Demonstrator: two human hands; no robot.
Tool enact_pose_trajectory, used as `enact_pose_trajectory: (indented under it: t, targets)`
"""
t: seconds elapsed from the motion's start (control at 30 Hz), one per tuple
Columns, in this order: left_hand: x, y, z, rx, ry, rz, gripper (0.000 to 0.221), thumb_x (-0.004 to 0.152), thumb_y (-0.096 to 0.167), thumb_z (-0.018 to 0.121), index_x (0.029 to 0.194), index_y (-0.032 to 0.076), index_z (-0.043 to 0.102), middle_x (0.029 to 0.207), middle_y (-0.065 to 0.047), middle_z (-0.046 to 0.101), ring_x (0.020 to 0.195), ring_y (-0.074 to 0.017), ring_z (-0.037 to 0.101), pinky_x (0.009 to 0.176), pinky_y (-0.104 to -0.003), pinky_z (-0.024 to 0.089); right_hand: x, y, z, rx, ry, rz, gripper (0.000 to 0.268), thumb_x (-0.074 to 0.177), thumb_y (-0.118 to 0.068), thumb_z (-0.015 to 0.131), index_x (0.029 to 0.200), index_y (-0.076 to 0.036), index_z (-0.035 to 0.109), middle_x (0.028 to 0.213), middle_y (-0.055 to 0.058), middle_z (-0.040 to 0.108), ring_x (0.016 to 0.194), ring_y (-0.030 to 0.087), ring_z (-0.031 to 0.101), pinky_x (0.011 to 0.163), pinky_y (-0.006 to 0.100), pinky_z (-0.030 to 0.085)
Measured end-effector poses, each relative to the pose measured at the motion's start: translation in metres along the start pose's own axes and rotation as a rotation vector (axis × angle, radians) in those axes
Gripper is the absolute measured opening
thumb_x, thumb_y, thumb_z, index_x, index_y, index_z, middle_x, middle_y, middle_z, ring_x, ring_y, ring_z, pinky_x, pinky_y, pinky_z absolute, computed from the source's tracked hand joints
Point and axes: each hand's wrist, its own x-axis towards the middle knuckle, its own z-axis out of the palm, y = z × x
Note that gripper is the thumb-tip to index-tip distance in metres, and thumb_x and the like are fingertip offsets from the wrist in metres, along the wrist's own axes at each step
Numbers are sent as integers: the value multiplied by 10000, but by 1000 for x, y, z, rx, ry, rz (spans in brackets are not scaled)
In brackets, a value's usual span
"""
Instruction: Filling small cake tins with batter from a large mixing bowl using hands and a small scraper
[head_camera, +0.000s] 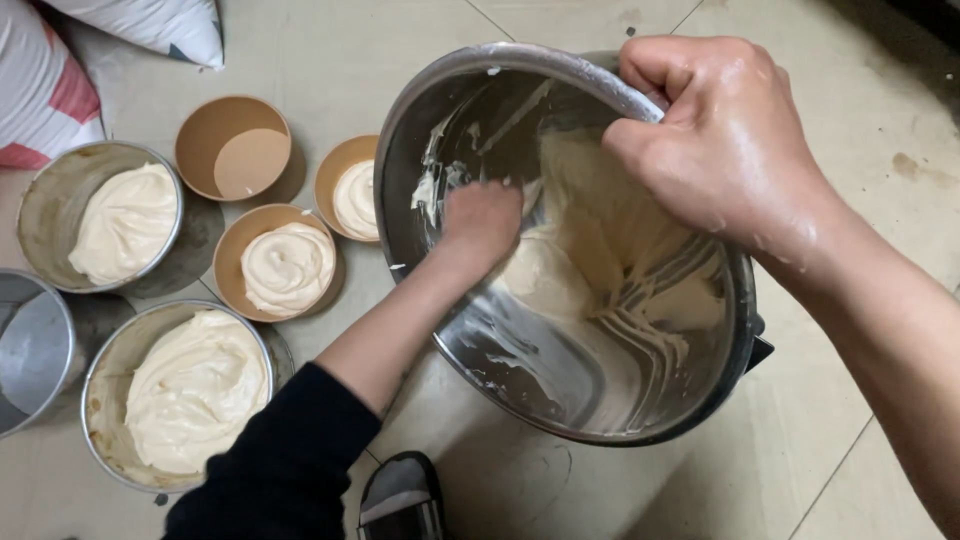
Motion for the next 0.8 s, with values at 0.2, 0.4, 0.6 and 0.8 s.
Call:
enact_pose_trajectory:
  t: [0.2,0.4,0.6,0.8]
  targets:
    - [1,48,54,-506,-492,-153,599,1073,37,576,1656,173,571,1521,-126,708,997,-218,762,796,-316,697,-6,-2,1,-7,6,-8,252,924,42,648,741,-72,518,635,-9,438,571,130,376,555,294,344]
    - [3,91,55,-1005,-582,-26,626,1158,123,442,1781,128,383,1769,-187,481,1182,-230,568,924,-325,532,-8,-5,1,6,33,8,256,927,22,653,757,-57,479,674,-13,410,628,125,368,576,298,362]
    - [-16,100,52,-1347,-664,10,766,1053,87,438,1808,98,313,1454,-194,673,846,-185,604,611,-283,548,-2,6,-2,42,35,73,304,956,49,655,760,-76,459,686,-23,402,604,116,362,565,273,354]
    - [-114,59,-56,-1547,-572,-58,756,966,-59,470,1707,91,465,1654,-202,587,1449,-373,640,1211,-510,609,10,32,-12,-10,62,120,229,1015,46,684,862,-34,534,768,17,432,654,143,355,563,315,309]
